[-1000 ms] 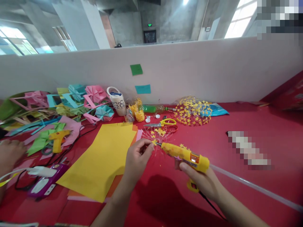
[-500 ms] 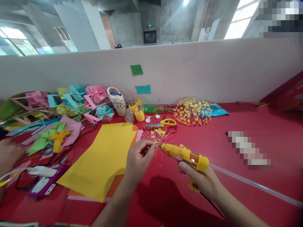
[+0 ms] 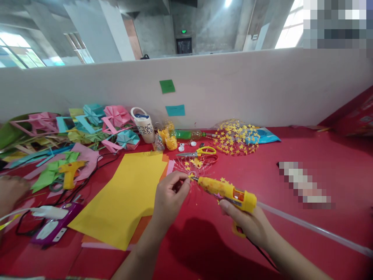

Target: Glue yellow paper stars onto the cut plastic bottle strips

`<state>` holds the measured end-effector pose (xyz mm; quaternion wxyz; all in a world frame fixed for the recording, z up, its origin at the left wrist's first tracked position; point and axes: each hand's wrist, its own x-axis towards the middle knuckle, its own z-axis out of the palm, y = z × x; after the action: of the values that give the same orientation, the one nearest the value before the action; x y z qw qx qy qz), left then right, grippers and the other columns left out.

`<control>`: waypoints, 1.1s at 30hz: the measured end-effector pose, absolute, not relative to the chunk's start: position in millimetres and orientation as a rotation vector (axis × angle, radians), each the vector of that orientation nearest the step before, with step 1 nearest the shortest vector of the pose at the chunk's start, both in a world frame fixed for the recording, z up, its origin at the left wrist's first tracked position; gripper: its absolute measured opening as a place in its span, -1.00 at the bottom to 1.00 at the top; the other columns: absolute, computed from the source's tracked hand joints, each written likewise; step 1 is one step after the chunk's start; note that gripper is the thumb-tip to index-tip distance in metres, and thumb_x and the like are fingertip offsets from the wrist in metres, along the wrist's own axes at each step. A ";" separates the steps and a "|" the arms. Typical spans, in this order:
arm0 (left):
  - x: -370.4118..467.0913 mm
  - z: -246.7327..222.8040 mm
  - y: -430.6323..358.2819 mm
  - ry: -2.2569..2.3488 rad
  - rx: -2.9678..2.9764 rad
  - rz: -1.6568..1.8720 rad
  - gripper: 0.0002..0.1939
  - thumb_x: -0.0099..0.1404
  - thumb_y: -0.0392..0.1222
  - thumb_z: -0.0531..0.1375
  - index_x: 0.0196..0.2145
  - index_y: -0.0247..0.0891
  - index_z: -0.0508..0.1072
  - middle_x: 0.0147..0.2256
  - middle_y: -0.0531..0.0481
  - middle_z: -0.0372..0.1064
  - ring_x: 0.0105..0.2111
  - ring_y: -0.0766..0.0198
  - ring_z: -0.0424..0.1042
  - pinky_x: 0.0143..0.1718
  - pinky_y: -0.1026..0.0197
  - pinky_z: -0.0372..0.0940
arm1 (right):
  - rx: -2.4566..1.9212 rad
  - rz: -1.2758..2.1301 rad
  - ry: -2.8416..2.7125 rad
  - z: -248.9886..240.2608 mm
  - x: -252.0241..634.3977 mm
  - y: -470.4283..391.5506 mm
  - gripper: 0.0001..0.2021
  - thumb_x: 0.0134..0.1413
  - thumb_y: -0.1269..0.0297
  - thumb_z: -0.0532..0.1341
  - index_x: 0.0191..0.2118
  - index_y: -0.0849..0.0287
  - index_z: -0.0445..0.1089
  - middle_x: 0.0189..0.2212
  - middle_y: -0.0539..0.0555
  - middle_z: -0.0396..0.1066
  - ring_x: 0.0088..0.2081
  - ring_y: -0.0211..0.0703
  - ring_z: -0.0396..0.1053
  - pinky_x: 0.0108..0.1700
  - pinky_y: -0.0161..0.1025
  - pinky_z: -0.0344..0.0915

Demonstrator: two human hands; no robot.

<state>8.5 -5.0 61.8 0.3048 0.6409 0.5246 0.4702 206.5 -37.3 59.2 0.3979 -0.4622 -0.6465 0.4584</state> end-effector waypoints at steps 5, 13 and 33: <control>7.5 61.2 -5.1 1.391 1.711 1.258 -0.88 0.21 -0.24 0.12 -0.45 -0.26 0.40 -0.49 0.05 0.33 -0.47 0.34 0.29 -0.42 0.33 0.21 | -1.204 1.109 -1.599 61.3 204.9 -37.8 -0.75 0.07 0.05 0.15 -0.49 0.08 0.31 -0.69 -0.07 0.11 -0.63 -0.27 0.10 -0.60 -0.32 0.15; 7.1 62.7 -6.0 1.388 1.722 1.249 -0.88 0.22 -0.24 0.11 -0.45 -0.26 0.40 -0.48 0.05 0.33 -0.46 0.34 0.29 -0.41 0.33 0.20 | -1.223 1.117 -1.589 61.9 204.9 -39.6 -0.77 0.07 0.06 0.16 -0.47 0.08 0.33 -0.70 -0.07 0.13 -0.62 -0.26 0.13 -0.64 -0.34 0.13; -11.7 68.2 -0.4 1.375 1.508 1.341 -0.88 0.23 -0.20 0.14 -0.44 -0.26 0.39 -0.51 0.08 0.34 -0.63 0.46 0.14 -0.57 0.35 0.10 | -1.152 0.985 -2.525 53.1 203.9 -33.8 -0.96 0.02 0.41 0.15 -0.34 0.17 0.29 -0.39 0.00 0.33 -0.46 -0.29 0.25 -0.45 -0.36 0.11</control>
<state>-11.7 -0.4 68.2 0.3426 0.5803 0.5288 0.5160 203.9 -33.8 53.1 0.0980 -0.3893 -0.8532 0.3330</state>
